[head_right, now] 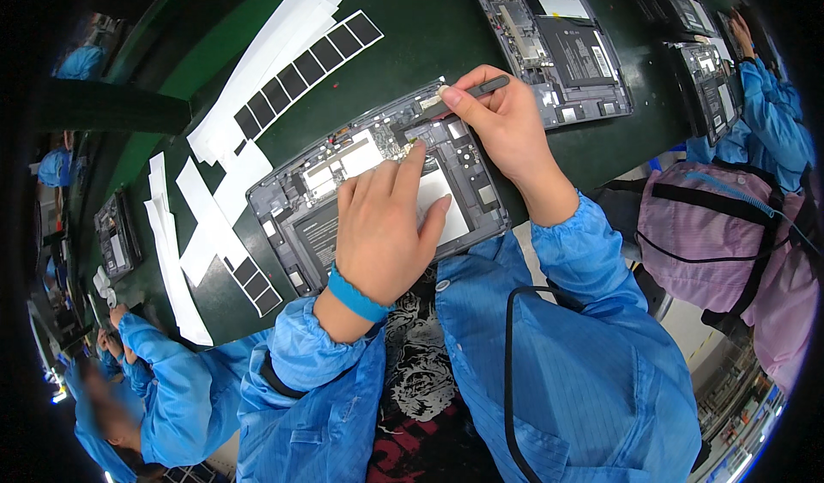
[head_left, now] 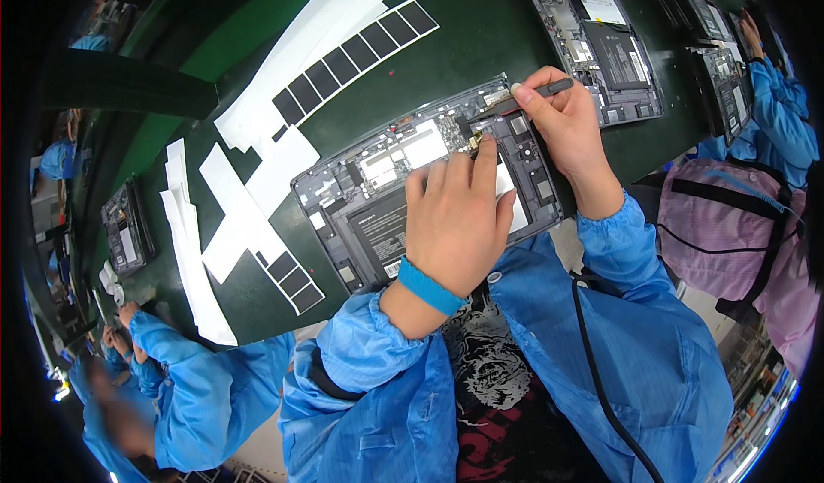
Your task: The recorder is assembling the internal components of an electronic tablet on a factory line, using tweezers to position small parts.
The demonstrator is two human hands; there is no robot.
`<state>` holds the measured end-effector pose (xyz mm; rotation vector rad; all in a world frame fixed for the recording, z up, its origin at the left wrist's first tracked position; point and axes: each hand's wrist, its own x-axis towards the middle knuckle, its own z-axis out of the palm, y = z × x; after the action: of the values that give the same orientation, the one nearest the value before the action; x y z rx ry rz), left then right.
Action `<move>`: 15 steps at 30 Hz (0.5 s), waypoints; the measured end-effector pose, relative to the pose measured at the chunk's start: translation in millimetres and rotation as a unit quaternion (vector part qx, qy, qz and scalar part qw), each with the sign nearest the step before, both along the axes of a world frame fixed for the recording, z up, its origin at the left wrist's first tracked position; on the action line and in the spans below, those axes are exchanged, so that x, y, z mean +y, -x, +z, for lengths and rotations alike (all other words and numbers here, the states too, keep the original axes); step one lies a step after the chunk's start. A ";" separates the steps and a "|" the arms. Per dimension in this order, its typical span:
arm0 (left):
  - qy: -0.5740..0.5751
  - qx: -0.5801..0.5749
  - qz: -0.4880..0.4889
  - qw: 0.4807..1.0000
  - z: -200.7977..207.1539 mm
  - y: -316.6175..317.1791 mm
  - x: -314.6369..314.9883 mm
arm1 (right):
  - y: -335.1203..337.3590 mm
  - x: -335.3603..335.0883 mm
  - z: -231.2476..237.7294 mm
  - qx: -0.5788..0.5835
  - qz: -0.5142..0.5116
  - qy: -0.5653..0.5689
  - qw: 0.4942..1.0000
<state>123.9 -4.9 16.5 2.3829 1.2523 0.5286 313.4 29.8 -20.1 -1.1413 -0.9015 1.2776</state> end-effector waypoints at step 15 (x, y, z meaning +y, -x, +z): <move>-0.010 0.002 -0.003 1.000 -1.1 -1.4 -1.8 | 1.8 -0.8 -5.2 -0.026 -0.014 -0.014 0.999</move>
<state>125.3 -6.6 15.4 2.4046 1.2465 0.5357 311.6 29.0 -25.3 -1.1665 -0.9362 1.2127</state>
